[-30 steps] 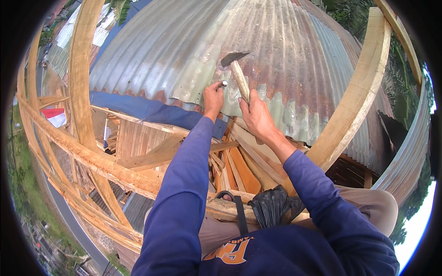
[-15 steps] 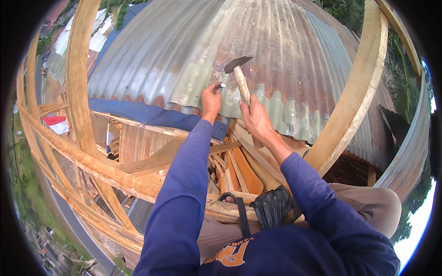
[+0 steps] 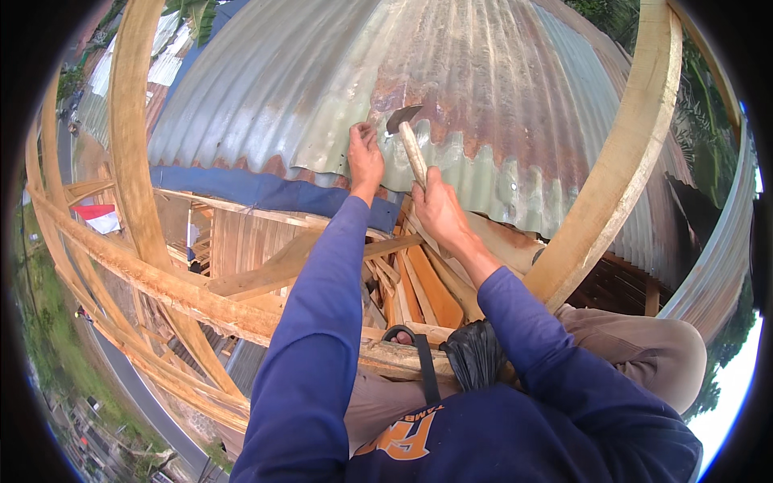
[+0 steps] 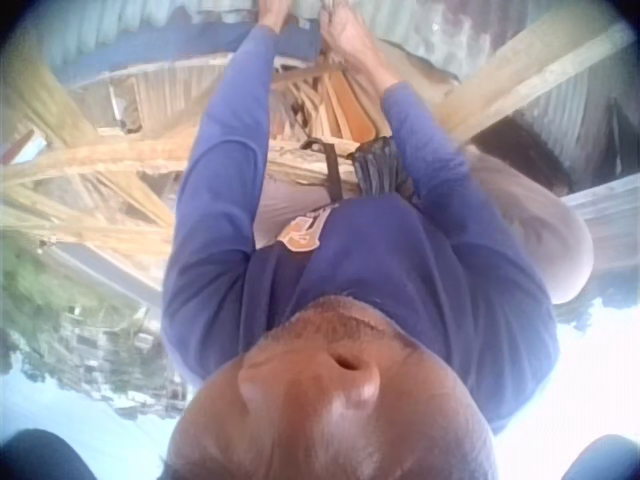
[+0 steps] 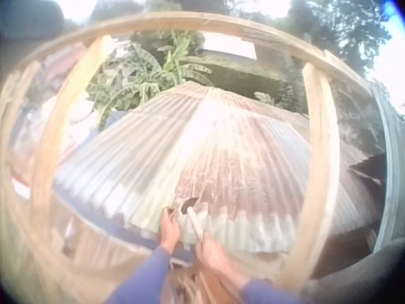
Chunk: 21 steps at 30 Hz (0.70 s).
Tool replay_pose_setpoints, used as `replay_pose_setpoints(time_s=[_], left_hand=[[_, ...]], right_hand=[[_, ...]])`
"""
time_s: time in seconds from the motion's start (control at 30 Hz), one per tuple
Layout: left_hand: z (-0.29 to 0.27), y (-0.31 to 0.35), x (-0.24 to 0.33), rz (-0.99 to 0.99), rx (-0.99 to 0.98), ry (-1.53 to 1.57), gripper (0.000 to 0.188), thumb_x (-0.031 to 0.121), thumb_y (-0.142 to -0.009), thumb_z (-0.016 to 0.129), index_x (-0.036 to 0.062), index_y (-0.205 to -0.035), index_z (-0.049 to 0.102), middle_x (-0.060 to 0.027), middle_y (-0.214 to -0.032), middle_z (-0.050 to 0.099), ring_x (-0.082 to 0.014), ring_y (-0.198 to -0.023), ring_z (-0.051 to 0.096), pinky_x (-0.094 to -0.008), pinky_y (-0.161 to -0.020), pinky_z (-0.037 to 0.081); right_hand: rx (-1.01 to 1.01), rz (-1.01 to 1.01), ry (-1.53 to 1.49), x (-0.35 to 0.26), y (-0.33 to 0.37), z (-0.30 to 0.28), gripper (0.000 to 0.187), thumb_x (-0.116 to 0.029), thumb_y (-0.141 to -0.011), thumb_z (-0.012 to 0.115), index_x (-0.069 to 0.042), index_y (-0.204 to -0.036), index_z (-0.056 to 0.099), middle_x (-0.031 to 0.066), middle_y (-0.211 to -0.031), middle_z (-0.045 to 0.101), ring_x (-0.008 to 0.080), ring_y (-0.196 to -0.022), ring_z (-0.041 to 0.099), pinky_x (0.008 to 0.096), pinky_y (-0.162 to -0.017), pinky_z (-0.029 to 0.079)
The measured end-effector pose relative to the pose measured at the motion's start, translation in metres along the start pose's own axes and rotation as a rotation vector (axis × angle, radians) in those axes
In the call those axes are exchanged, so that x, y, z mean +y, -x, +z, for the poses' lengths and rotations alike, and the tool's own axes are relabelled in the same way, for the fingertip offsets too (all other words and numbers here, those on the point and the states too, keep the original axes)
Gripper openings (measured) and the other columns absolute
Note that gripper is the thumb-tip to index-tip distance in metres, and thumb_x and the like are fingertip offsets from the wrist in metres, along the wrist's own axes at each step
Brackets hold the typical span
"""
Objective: The person sits on a wooden roof structure and uses a hammer to drive nails into a corrugated metal sheet, securing it to the wooden beams. The person repeatedly positions nails and strikes them with the hammer.
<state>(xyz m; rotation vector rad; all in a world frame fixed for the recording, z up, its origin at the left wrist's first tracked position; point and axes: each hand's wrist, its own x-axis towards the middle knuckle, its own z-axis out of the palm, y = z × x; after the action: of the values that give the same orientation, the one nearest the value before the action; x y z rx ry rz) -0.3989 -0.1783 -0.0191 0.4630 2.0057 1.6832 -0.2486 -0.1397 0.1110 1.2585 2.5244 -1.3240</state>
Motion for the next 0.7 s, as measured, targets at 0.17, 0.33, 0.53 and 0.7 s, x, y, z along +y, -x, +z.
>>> replay_pose_setpoints(time_s=[0.17, 0.33, 0.53, 0.7], left_hand=[[-0.007, 0.009, -0.001, 0.012, 0.006, -0.111, 0.023, -0.008, -0.090, 0.041, -0.0043, -0.113, 0.044, -0.0212, -0.111, 0.057, -0.0303, -0.111, 0.061, -0.0365, -0.095, 0.048], [-0.001, 0.000, -0.012, 0.097, 0.055, -0.031, 0.020, -0.008, -0.090, 0.040, -0.0042, -0.109, 0.044, -0.0221, -0.107, 0.057, -0.0317, -0.106, 0.063, -0.0378, -0.092, 0.048], [-0.002, 0.003, -0.006, 0.089, 0.061, -0.101, 0.017, -0.008, -0.091, 0.041, -0.0041, -0.107, 0.045, -0.0212, -0.104, 0.058, -0.0313, -0.106, 0.063, -0.0371, -0.090, 0.048], [-0.004, 0.006, -0.002, 0.026, 0.077, 0.015, 0.019, -0.006, -0.090, 0.039, -0.0041, -0.108, 0.046, -0.0186, -0.103, 0.058, -0.0272, -0.107, 0.062, -0.0342, -0.092, 0.048]], right_hand=[[0.095, 0.006, -0.320, -0.034, 0.008, -0.021, 0.023, -0.013, -0.096, 0.051, 0.005, -0.104, 0.040, 0.0314, -0.076, 0.060, 0.0478, -0.072, 0.062, 0.0492, -0.064, 0.047], [0.325, -0.153, -0.352, -0.041, 0.006, -0.015, 0.023, -0.011, -0.095, 0.053, 0.004, -0.107, 0.040, 0.0307, -0.076, 0.061, 0.0476, -0.072, 0.062, 0.0487, -0.063, 0.047], [-0.028, -0.010, -0.086, -0.028, -0.012, -0.020, 0.022, -0.016, -0.097, 0.053, 0.001, -0.107, 0.042, 0.0241, -0.072, 0.058, 0.0369, -0.064, 0.057, 0.0451, -0.060, 0.045], [0.235, -0.203, -0.333, -0.060, 0.010, -0.032, 0.024, -0.012, -0.095, 0.056, 0.001, -0.109, 0.042, 0.0272, -0.075, 0.061, 0.0446, -0.071, 0.062, 0.0452, -0.062, 0.046]])
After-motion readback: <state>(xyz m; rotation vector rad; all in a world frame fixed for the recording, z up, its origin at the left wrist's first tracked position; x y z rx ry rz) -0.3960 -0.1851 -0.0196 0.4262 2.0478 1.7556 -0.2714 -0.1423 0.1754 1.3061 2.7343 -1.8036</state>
